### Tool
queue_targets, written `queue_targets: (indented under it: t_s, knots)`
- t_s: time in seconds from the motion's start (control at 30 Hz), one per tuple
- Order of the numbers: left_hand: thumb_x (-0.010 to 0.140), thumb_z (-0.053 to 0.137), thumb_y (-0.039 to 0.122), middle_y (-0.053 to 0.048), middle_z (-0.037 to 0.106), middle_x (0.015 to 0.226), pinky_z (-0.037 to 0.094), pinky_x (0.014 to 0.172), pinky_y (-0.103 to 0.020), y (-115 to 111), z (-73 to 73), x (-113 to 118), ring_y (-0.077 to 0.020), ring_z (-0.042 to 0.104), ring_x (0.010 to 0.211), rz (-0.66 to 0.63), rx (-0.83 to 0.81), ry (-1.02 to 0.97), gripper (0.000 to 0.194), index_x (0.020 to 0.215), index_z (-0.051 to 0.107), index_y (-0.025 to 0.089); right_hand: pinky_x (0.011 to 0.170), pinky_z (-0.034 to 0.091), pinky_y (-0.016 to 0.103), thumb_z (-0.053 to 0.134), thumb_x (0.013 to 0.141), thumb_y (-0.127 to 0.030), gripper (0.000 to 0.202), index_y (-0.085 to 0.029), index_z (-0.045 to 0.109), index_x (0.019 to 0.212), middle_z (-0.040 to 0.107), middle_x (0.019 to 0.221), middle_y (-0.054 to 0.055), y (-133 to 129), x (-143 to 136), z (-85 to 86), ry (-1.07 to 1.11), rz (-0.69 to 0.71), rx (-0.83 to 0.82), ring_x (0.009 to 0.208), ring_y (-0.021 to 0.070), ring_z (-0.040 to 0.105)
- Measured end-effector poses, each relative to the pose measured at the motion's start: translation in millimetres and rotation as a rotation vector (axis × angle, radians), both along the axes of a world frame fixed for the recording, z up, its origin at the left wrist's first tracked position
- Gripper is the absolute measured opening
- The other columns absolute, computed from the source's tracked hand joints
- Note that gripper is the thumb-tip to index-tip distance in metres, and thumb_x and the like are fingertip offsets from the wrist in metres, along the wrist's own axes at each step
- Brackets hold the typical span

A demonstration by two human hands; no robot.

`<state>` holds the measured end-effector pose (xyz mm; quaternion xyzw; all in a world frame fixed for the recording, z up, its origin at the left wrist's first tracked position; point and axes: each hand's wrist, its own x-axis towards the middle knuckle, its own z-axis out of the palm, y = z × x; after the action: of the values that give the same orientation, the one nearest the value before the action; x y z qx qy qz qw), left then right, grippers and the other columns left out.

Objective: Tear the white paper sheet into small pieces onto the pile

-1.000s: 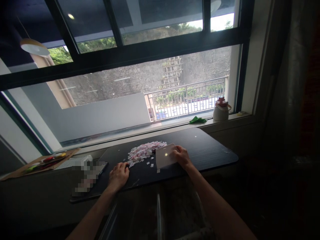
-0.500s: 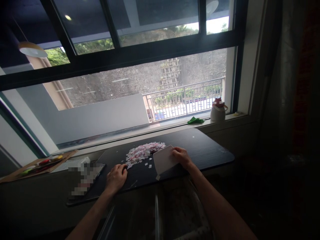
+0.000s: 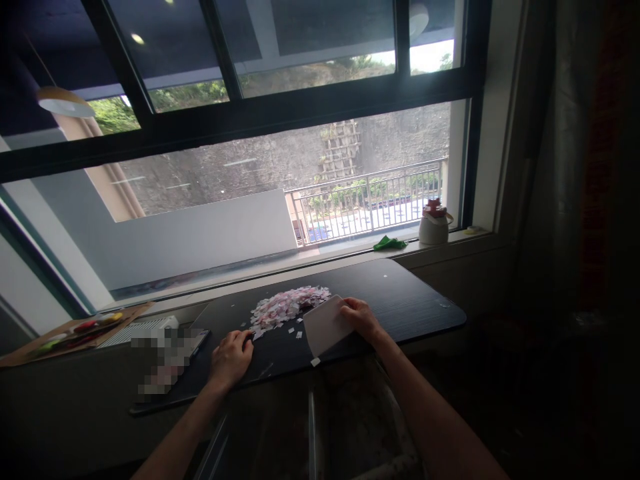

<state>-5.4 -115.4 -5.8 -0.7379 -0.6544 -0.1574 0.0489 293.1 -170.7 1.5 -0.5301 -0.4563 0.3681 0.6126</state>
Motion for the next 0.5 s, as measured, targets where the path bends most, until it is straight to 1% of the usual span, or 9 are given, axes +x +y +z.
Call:
queue_targets:
  t_s: [0.23, 0.37, 0.5]
  knots:
    - [0.088, 0.038, 0.024, -0.010, 0.056, 0.123, 0.037, 0.096, -0.040, 0.0, 1.2, 0.4, -0.0240, 0.052, 0.113, -0.004, -0.002, 0.006, 0.036, 0.117, 0.058, 0.020, 0.051, 0.040, 0.024, 0.055, 0.054, -0.029, 0.024, -0.015, 0.069, 0.068, 0.063, 0.057, 0.000, -2.7, 0.3, 1.5, 0.046, 0.003, -0.006, 0.054, 0.0139, 0.054]
    - [0.088, 0.038, 0.024, -0.010, 0.057, 0.122, 0.037, 0.096, -0.040, -0.1, 1.0, 0.1, -0.0239, 0.052, 0.113, -0.003, 0.001, 0.005, 0.036, 0.117, 0.058, 0.021, 0.052, 0.041, 0.024, 0.057, 0.053, -0.030, 0.025, -0.016, 0.070, 0.068, 0.064, 0.058, -0.001, -3.0, 0.7, 1.2, 0.066, 0.002, 0.013, 0.054, 0.0137, 0.054]
    - [0.087, 0.039, 0.024, -0.009, 0.057, 0.122, 0.037, 0.095, -0.039, 0.6, -0.4, -0.6, -0.0234, 0.052, 0.113, -0.004, 0.009, 0.004, 0.035, 0.116, 0.058, 0.021, 0.052, 0.041, 0.024, 0.058, 0.053, -0.028, 0.023, -0.016, 0.070, 0.068, 0.065, 0.058, -0.001, -3.1, 0.3, 1.1, 0.069, 0.037, 0.008, 0.054, 0.0135, 0.056]
